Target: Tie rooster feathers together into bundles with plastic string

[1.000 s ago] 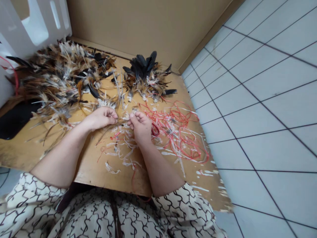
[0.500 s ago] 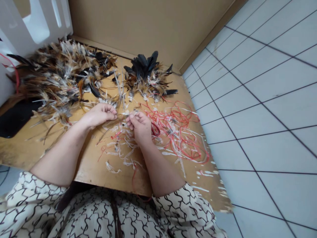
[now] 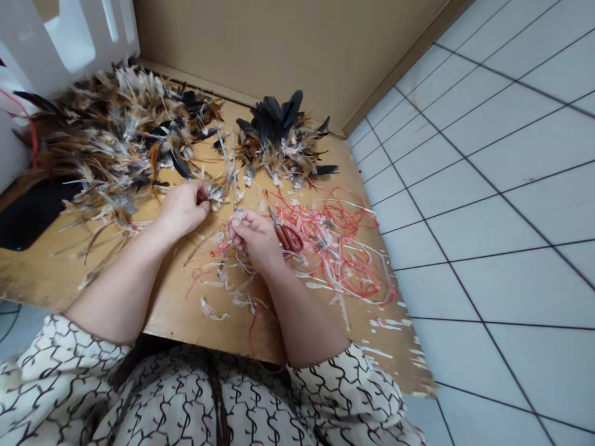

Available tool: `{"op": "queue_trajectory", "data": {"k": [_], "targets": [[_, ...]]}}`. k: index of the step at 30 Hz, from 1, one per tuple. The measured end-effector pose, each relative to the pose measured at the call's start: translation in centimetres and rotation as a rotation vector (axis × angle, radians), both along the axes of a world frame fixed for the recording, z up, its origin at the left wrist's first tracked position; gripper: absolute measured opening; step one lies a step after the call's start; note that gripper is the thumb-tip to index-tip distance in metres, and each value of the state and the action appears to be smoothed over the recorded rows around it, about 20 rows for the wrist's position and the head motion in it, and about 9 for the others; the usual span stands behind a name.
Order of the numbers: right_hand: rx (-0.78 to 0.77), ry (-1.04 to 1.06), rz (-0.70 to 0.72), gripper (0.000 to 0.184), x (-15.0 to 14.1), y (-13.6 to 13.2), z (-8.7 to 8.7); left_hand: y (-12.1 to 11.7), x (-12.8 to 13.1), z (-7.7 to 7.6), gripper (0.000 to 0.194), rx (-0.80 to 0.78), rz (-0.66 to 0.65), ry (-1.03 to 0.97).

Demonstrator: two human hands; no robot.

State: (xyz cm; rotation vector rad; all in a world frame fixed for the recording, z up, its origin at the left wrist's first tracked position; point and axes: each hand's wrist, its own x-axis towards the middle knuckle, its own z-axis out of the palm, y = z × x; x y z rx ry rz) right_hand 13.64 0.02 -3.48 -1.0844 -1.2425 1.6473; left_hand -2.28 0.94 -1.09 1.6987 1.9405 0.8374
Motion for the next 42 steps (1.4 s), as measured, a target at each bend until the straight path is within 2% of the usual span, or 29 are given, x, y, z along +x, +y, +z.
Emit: {"op": "queue_trajectory", "data": {"k": [2,3,6,8,13,16,20,23,27,30,36,42], "targets": [[0.015,0.002,-0.014,0.026,0.1,0.1,-0.2,-0.2,0.0,0.4,0.018,0.041,-0.002,0.135],[0.021,0.002,-0.021,0.027,0.1,0.2,-0.3,-0.3,0.0,0.7,0.016,0.005,-0.044,0.163],[0.032,0.002,-0.025,0.027,0.2,0.3,-0.4,-0.8,0.0,1.5,0.018,-0.213,-0.256,0.175],[0.040,-0.002,-0.024,0.026,0.2,0.3,-0.3,-1.0,0.1,1.7,0.020,-0.293,-0.343,0.192],[0.063,-0.007,-0.010,0.027,0.0,0.2,-0.4,-0.9,0.4,1.0,0.004,-0.312,-0.442,0.252],[0.071,-0.001,-0.003,0.028,0.1,0.2,-0.3,-0.6,0.1,0.6,0.005,-0.325,-0.492,0.165],[0.044,0.008,-0.008,0.029,0.1,0.1,-0.1,-0.4,-0.6,1.0,0.009,-0.325,-0.465,-0.190],[0.022,0.021,-0.021,0.027,0.1,0.0,0.0,-0.5,-1.0,1.7,0.012,-0.252,-0.408,-0.455],[-0.026,0.054,-0.056,0.024,0.0,0.0,-0.2,-0.8,-0.8,2.1,0.009,-0.150,-0.287,-0.692],[-0.075,0.076,-0.053,0.021,-0.2,-0.2,-0.3,-0.8,-0.5,1.9,0.011,-0.088,-0.226,-0.771],[-0.240,0.137,0.044,0.018,-0.7,-0.9,0.0,-0.7,0.5,1.6,0.018,-0.007,-0.151,-0.802],[-0.277,0.179,0.076,0.020,-1.1,-1.2,0.0,-0.7,1.6,1.3,0.021,0.000,-0.115,-0.849]]}}
